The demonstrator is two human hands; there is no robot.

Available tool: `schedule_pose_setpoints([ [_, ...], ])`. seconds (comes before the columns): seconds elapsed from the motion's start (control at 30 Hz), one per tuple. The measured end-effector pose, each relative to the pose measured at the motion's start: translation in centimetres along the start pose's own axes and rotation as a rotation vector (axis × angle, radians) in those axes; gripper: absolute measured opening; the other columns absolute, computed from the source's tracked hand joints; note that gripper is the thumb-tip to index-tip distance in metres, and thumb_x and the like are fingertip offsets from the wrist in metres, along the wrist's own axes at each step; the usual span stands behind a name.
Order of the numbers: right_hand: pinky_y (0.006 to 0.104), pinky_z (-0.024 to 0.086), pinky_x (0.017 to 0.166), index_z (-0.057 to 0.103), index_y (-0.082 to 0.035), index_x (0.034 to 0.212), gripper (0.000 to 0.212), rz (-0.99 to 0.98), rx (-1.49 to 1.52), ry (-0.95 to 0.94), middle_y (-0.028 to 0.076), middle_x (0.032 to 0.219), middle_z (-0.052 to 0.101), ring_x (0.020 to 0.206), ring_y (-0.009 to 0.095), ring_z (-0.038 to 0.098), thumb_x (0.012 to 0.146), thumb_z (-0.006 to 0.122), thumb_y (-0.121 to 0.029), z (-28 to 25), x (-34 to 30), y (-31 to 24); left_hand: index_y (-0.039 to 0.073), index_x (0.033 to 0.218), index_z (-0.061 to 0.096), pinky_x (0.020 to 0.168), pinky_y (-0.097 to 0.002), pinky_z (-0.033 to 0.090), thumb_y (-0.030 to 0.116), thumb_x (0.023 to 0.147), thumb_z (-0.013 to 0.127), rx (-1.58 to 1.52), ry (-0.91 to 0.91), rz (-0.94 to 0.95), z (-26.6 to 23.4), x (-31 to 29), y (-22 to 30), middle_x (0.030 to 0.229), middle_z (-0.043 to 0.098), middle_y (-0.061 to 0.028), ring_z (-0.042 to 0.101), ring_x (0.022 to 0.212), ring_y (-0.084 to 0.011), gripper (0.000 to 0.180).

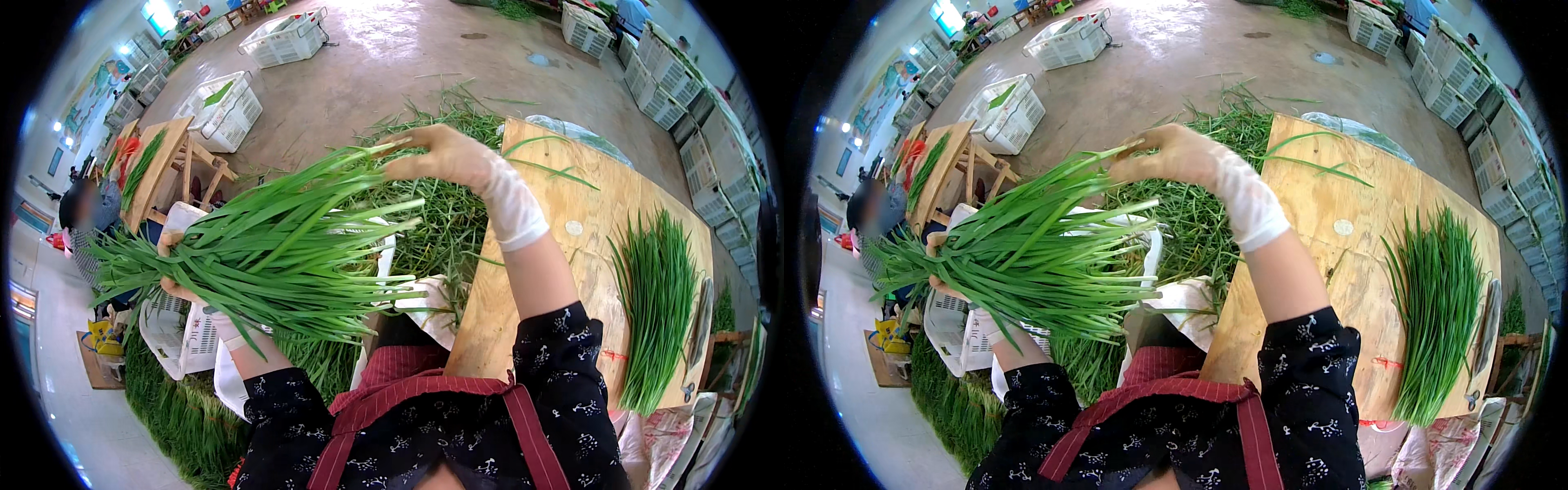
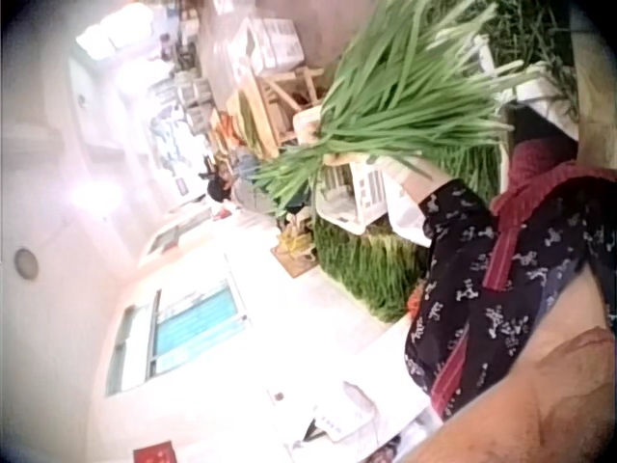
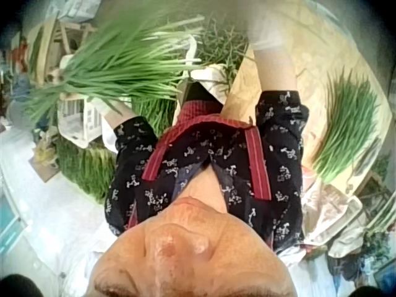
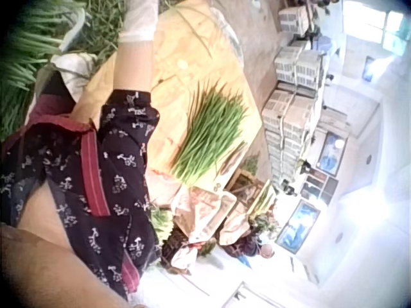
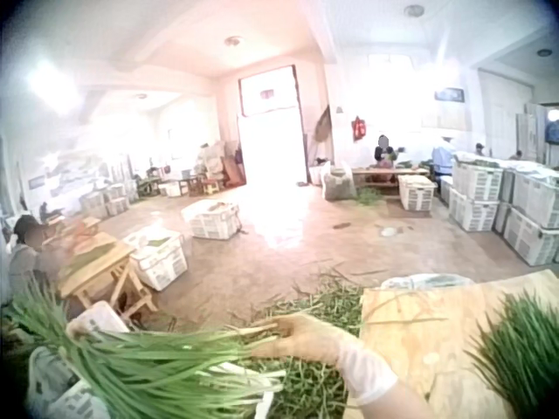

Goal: The person sorts and bundles green chives by hand, removing damaged leaves and tying the bundles with red plastic string.

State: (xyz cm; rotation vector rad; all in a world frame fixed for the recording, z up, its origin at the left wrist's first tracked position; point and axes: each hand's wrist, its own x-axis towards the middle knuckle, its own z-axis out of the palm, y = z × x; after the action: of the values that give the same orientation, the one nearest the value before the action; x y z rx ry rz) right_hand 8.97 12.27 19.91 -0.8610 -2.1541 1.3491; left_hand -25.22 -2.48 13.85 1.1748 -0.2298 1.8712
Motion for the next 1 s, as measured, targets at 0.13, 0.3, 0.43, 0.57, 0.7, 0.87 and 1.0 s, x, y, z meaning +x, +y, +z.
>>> schedule_pose_setpoints([
  [0.13, 0.0223, 0.045, 0.078, 0.063, 0.0, 0.102, 0.037, -0.101, 0.411, -0.235, 0.008, 0.092, 0.066, 0.081, 0.011, 0.059, 0.071, 0.071, -0.019, 2.2, 0.9, 1.2, 0.003, 0.126, 0.043, 0.093, -0.0456, 0.043, 0.026, 0.082, 0.048, 0.068, 0.024, 0.037, 0.2, 0.7, 0.1, 0.127, 0.046, -0.009, 0.05, 0.11, -0.0243, 0.05],
  [0.3, 0.0254, 0.042, 0.086, 0.062, 0.001, 0.094, 0.023, -0.12, 0.864, -0.002, 0.007, 0.086, 0.065, 0.08, 0.015, 0.059, 0.078, 0.064, -0.016, 3.6, -0.5, 2.6, 0.003, 0.127, 0.043, 0.091, -0.0426, 0.044, 0.028, 0.081, 0.048, 0.2, 0.046, 0.014, -0.9, 0.1, 1.1, 0.125, 0.048, -0.0101, 0.051, 0.109, -0.0232, 0.052],
  [0.43, 0.0268, 0.043, 0.083, 0.06, 0.001, 0.103, 0.032, -0.453, 1.012, 0.149, 0.011, 0.096, 0.063, 0.087, 0.015, 0.057, 0.081, 0.061, -0.022, 0.0, -1.1, 8.5, 0.004, 0.124, 0.044, 0.091, -0.0412, 0.044, 0.028, 0.08, 0.052, 0.216, 0.146, 0.169, -1.3, -1.1, 1.9, 0.127, 0.046, -0.0093, 0.049, 0.112, -0.0217, 0.05],
  [0.57, 0.0311, 0.042, 0.09, 0.057, -0.001, 0.112, 0.044, 0.024, 0.371, 0.837, 0.014, 0.107, 0.06, 0.097, 0.02, 0.057, 0.08, 0.063, -0.031, -3.2, -1.6, 10.0, 0.004, 0.119, 0.046, 0.093, -0.0449, 0.041, 0.024, 0.079, 0.056, 0.074, 0.046, 0.056, -0.3, -0.2, 1.9, 0.124, 0.046, -0.0087, 0.047, 0.113, -0.0228, 0.046],
  [0.7, 0.0315, 0.04, 0.093, 0.056, -0.003, 0.115, 0.048, -0.184, 0.026, 0.453, 0.013, 0.115, 0.057, 0.104, 0.02, 0.054, 0.079, 0.065, -0.033, 0.1, -0.8, 4.0, 0.003, 0.112, 0.049, 0.095, -0.0431, 0.04, 0.022, 0.077, 0.057, 0.023, 0.012, -0.01, -0.1, 0.2, 1.5, 0.118, 0.049, -0.0093, 0.047, 0.112, -0.0225, 0.04],
  [0.87, 0.025, 0.047, 0.078, 0.063, -0.001, 0.103, 0.034, -0.048, 0.357, 0.194, 0.009, 0.094, 0.065, 0.084, 0.012, 0.059, 0.078, 0.068, -0.023, 3.6, 0.2, -0.1, 0.003, 0.12, 0.046, 0.095, -0.0419, 0.041, 0.021, 0.077, 0.054, 0.144, 0.009, 0.032, 0.2, 1.0, 0.7, 0.118, 0.049, -0.0101, 0.044, 0.115, -0.0213, 0.048],
  [1.0, 0.0264, 0.043, 0.084, 0.063, 0.003, 0.099, 0.031, -0.089, 0.663, 0.302, 0.008, 0.094, 0.066, 0.087, 0.014, 0.058, 0.08, 0.064, -0.022, 4.0, -0.2, 1.1, 0.001, 0.117, 0.05, 0.094, -0.0461, 0.041, 0.022, 0.076, 0.053, -0.002, -0.129, -0.122, 0.9, 1.6, -0.6, 0.125, 0.045, -0.0114, 0.044, 0.117, -0.0225, 0.046],
])
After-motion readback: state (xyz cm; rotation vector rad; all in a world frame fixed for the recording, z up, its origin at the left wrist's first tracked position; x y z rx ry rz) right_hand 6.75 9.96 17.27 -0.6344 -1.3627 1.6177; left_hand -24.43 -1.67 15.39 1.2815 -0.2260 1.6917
